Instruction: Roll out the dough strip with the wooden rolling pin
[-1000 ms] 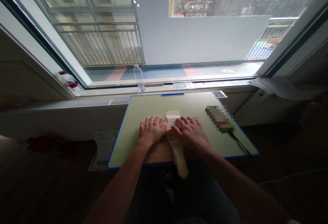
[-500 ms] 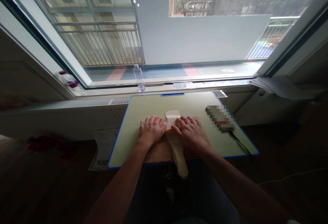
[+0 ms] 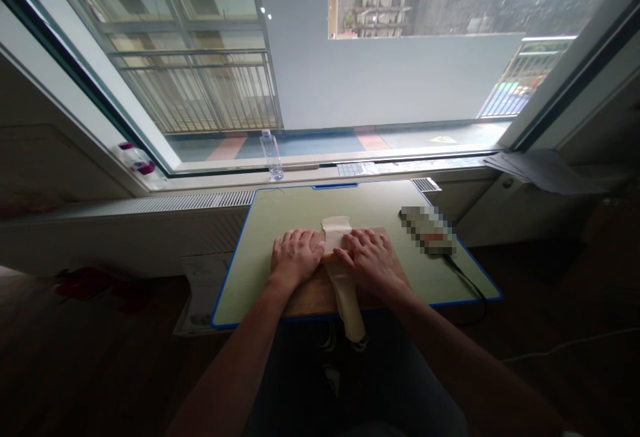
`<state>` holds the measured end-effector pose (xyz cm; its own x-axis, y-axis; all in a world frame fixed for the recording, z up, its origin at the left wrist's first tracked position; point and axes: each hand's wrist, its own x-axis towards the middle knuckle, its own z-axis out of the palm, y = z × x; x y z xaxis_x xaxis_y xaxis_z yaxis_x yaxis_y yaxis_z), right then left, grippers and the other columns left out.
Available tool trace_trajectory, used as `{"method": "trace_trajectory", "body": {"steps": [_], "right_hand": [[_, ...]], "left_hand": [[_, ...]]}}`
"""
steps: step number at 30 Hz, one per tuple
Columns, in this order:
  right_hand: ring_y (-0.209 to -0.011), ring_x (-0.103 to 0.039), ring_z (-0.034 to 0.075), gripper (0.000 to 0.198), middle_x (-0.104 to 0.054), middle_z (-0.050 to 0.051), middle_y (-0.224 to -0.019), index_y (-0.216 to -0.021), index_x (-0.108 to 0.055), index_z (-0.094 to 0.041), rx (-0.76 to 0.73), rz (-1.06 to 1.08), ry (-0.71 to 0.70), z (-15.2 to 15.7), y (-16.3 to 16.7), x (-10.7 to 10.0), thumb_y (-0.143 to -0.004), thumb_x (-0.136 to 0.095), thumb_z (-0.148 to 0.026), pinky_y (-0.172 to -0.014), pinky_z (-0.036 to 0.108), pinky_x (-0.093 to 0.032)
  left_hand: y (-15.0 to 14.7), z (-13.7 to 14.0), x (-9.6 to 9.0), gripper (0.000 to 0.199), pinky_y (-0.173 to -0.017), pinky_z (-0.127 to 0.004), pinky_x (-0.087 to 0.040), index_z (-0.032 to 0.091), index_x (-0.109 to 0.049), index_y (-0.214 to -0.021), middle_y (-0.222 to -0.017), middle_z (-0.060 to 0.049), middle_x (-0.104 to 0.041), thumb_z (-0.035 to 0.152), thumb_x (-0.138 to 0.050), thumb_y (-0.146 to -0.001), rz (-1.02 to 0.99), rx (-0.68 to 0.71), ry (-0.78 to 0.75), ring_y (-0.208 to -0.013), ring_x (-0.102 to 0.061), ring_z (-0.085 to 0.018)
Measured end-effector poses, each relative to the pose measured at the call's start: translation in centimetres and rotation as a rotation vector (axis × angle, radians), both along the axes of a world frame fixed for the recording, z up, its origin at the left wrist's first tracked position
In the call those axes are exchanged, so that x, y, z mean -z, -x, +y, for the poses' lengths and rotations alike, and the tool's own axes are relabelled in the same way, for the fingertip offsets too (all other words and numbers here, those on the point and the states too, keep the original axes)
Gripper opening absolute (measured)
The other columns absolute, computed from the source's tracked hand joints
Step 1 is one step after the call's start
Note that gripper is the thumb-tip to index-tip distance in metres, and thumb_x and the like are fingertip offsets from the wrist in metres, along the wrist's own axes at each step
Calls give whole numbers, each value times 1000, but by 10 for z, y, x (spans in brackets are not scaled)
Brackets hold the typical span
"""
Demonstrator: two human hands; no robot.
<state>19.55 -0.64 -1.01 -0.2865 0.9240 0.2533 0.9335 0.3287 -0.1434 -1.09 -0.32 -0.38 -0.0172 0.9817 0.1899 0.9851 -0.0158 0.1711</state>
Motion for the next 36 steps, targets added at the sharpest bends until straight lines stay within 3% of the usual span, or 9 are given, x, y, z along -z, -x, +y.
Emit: {"method": "trace_trajectory", "body": {"steps": [20,36], "right_hand": [[-142,-52,34,59,-64,9,-156,-142,-68,-26,-8,-59,19,5,4,-19,-112,-35,-66,-121,50,-26],[-144,-49,33,57,-65,8,-155,-142,-69,-26,-8,3,-13,0,0,-3,-112,-39,-64,-122,50,-26]], "left_hand": [[3,12,-5,49,-123,-53,-38,31,-70,-139,-149,-6,-70,57,-49,-104,-48,11,60,-137,-59,-31],[0,0,-3,49,-121,-51,-40,30,-69,-142,-148,-7,-70,54,-49,-105,-8,0,19,-137,-59,-30]]}}
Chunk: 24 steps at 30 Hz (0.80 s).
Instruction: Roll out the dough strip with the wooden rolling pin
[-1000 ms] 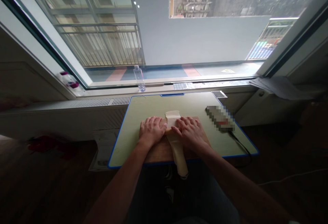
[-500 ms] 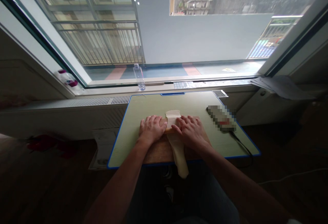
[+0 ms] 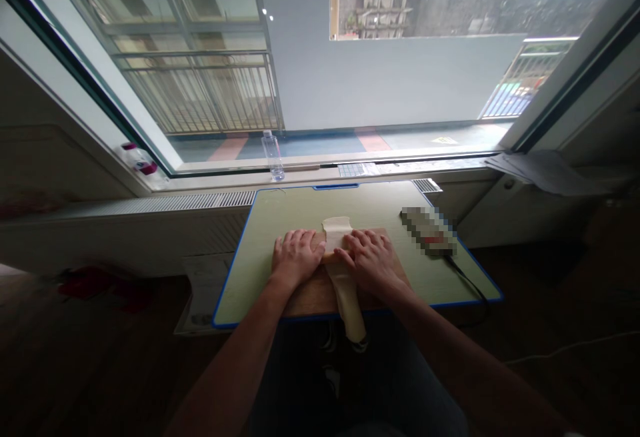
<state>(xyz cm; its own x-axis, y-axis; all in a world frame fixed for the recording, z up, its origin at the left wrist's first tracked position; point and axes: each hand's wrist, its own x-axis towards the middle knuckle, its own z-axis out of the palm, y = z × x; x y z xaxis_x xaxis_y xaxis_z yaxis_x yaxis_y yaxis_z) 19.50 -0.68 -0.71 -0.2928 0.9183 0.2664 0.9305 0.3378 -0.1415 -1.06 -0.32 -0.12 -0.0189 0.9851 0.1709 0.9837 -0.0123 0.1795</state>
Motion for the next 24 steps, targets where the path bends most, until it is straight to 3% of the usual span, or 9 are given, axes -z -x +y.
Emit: {"method": "trace_trajectory", "body": {"steps": [8,17,24], "right_hand": [[-146,-48,34,59,-64,8,-157,-143,-69,-26,-1,-7,7,2,0,1,-112,-38,-65,-123,51,-26],[-147,-48,35,59,-63,9,-158,-146,-66,-26,-10,-57,49,6,2,-14,-113,-36,-65,-122,52,-27],[-147,-48,36,61,-61,11,-159,-150,-64,-26,23,-77,72,22,6,-17,-111,-38,-66,-118,52,-31]], "left_hand": [[0,1,-2,48,-122,-52,-39,32,-69,-141,-149,-6,-70,55,-49,-104,-13,1,15,-138,-58,-31],[3,11,0,48,-125,-53,-37,33,-70,-140,-152,-6,-68,57,-49,-104,-32,5,35,-141,-57,-31],[6,26,-4,54,-124,-54,-38,29,-67,-144,-155,-9,-65,58,-50,-102,-64,10,78,-143,-56,-32]]}}
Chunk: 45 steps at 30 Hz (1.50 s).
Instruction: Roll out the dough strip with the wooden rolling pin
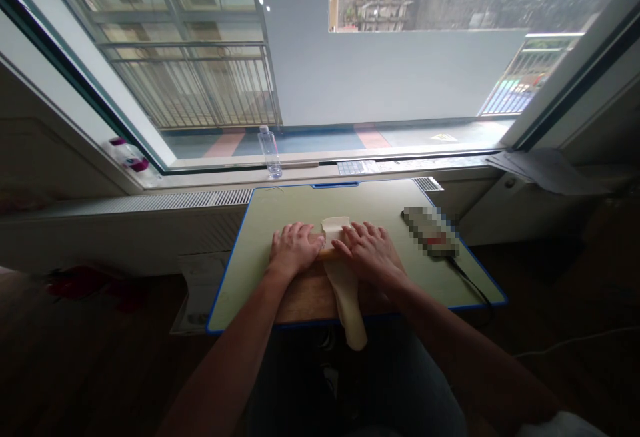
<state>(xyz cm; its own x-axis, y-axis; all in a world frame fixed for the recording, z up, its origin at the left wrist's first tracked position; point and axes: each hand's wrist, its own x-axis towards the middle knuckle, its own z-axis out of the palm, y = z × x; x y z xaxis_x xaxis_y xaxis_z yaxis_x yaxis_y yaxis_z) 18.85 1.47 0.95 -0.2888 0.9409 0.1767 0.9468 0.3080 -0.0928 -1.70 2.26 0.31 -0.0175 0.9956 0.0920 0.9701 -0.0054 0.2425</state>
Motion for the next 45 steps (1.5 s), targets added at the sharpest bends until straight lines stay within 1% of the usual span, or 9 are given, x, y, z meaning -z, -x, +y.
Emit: {"method": "trace_trajectory", "body": {"steps": [6,11,16,21,24,31,35,40,45], "right_hand": [[-148,-48,36,63,-60,11,-161,-153,-62,-25,12,5,-4,9,3,3,-110,-42,-65,-121,54,-30],[-147,-48,37,64,-61,12,-160,-154,-62,-25,20,19,-3,7,2,7,-111,-39,-67,-121,55,-28],[-146,-48,36,63,-63,13,-157,-150,-63,-24,-1,23,-3,-3,-1,4,-112,-37,-66,-119,53,-30],[-146,-49,35,60,-63,10,-158,-146,-66,-25,-17,49,-37,-15,-4,9,-112,-37,-65,-122,52,-27],[-151,-45,35,61,-60,9,-161,-149,-64,-24,-9,63,-32,-21,-6,15,-112,-37,-64,-124,53,-26],[-157,-40,36,70,-52,13,-168,-163,-51,-17,-6,84,2,-41,-11,20,-112,-38,-63,-129,57,-20],[-156,-41,37,71,-51,14,-168,-165,-49,-17,-15,114,-50,-58,-15,27,-112,-41,-64,-130,58,-18],[-156,-42,35,64,-51,13,-168,-166,-47,-19,-55,147,-140,-78,-23,40,-112,-44,-54,-131,59,-17],[-159,-39,33,62,-50,12,-169,-166,-47,-18,-62,164,-166,-87,-26,44,-114,-41,-51,-132,56,-14]], "left_hand": [[2,8,-1,56,-123,-53,-39,30,-68,-144,-155,-9,-66,59,-49,-101,0,-9,22,-143,-56,-32],[0,3,-1,55,-125,-55,-37,29,-68,-144,-155,-8,-65,59,-50,-102,-12,-14,20,-144,-55,-33],[-2,-6,0,52,-125,-54,-36,30,-68,-143,-157,-8,-64,58,-51,-102,12,-14,6,-144,-55,-32],[-6,-19,1,47,-125,-53,-37,33,-69,-140,-152,-6,-68,57,-49,-104,49,-17,-38,-141,-57,-30],[-9,-28,1,50,-126,-54,-37,31,-68,-144,-157,-8,-64,56,-48,-105,69,-35,-60,-144,-55,-31],[-12,-49,6,53,-126,-63,-38,25,-67,-148,-159,-11,-63,50,-46,-107,86,-5,-131,-148,-54,-35],[-15,-68,9,51,-126,-67,-37,27,-69,-147,-162,-10,-61,49,-46,-107,80,8,-154,-150,-53,-36],[-18,-93,13,51,-125,-67,-39,29,-69,-148,-160,-9,-62,49,-46,-108,67,24,-197,-148,-56,-37],[-19,-104,12,53,-126,-65,-39,27,-65,-153,-161,-10,-61,49,-46,-108,56,37,-188,-149,-56,-36]]}}
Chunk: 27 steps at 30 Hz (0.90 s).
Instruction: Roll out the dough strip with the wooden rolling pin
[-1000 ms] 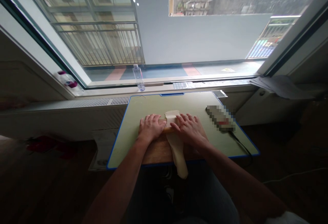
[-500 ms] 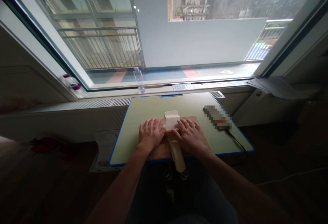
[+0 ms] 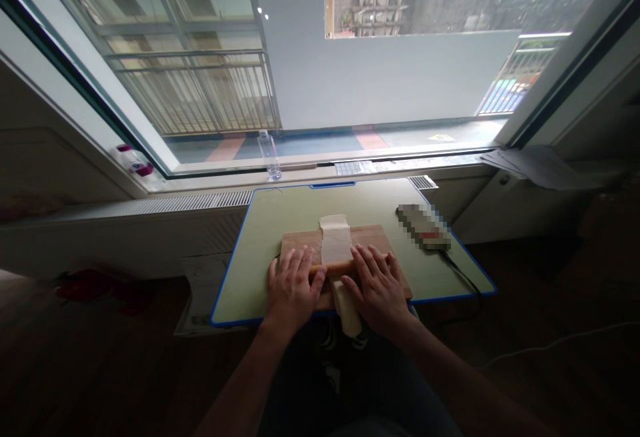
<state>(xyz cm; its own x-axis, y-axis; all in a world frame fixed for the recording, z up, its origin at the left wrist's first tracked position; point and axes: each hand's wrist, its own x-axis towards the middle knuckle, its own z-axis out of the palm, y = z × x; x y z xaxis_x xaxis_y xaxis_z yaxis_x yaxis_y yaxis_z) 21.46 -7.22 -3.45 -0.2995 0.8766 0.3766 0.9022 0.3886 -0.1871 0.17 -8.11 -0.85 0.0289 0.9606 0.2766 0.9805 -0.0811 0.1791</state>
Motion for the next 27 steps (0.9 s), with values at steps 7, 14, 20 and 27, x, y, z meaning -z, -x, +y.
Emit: {"method": "trace_trajectory", "body": {"steps": [7,14,20,27], "right_hand": [[-159,-37,34,71,-46,13,-172,-167,-44,-15,15,-54,114,19,5,-12,-113,-37,-61,-132,57,-13],[-160,-36,35,73,-49,12,-170,-165,-50,-16,40,-129,200,69,18,-33,-113,-31,-64,-130,54,-21],[-159,-37,37,70,-51,10,-169,-165,-51,-23,76,-169,243,99,30,-49,-112,-31,-65,-127,56,-28],[-158,-39,38,72,-50,10,-170,-165,-49,-24,77,-188,321,114,33,-55,-110,-30,-66,-126,56,-31]], "left_hand": [[3,20,-5,54,-128,-65,-35,30,-65,-152,-167,-7,-54,52,-43,-109,32,-25,74,-155,-48,-36],[10,74,-15,59,-130,-61,-32,28,-61,-155,-169,-10,-52,57,-41,-107,27,-80,192,-157,-45,-33],[21,116,-19,67,-132,-56,-31,29,-56,-159,-172,-10,-48,64,-44,-103,-21,-68,315,-159,-42,-31],[28,141,-15,66,-131,-52,-33,27,-57,-157,-170,-10,-50,63,-45,-102,-29,-53,335,-156,-45,-31]]}}
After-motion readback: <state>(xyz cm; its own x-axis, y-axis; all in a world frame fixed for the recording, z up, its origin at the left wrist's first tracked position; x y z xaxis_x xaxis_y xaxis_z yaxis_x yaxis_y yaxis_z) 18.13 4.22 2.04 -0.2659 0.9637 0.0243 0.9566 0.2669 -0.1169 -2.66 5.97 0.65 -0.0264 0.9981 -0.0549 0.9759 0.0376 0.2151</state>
